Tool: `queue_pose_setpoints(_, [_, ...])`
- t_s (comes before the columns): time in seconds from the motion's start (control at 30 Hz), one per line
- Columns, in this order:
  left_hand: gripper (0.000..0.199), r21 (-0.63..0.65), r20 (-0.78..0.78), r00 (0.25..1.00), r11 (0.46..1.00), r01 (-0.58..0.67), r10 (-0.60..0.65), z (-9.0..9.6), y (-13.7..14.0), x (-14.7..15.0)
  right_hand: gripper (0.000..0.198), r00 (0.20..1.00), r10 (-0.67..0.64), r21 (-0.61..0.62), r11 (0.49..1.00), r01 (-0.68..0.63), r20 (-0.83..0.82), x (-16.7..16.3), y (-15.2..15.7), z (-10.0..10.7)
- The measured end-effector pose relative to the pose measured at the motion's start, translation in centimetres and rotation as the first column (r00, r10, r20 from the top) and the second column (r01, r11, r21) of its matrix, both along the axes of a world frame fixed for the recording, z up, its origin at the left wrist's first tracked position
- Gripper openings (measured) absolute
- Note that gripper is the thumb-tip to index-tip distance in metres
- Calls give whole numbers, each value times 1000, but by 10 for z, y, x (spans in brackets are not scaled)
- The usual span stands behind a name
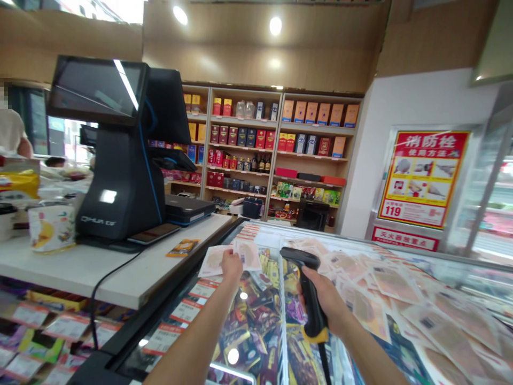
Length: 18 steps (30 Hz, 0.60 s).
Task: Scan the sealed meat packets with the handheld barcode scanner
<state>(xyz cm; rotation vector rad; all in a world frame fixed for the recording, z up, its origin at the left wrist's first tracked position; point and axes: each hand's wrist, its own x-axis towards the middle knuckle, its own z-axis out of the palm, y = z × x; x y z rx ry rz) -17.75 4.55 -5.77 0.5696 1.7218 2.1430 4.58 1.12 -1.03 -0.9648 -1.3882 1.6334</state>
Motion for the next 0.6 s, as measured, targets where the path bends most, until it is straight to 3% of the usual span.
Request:
queue_pose_setpoints(0.23, [30,-145,-150,987,987,-76,54,9,-28,-31,29,999,-15,7,1000,15,-51,-4,2,1])
queue_pose_setpoints(0.4, [41,-124,-298,954,991,-56,17,19,-43,-30,30,999,-44,22,999,44,-21,-2,3,1])
queue_pose_setpoints(0.5, [44,-97,-343,938,995,28,-60,22,-47,-17,32,998,-61,44,997,61,-11,-5,8,3])
queue_pose_setpoints(0.6, [34,-101,-331,910,968,230,-251,23,-49,9,30,989,-142,72,987,145,-35,-19,17,5])
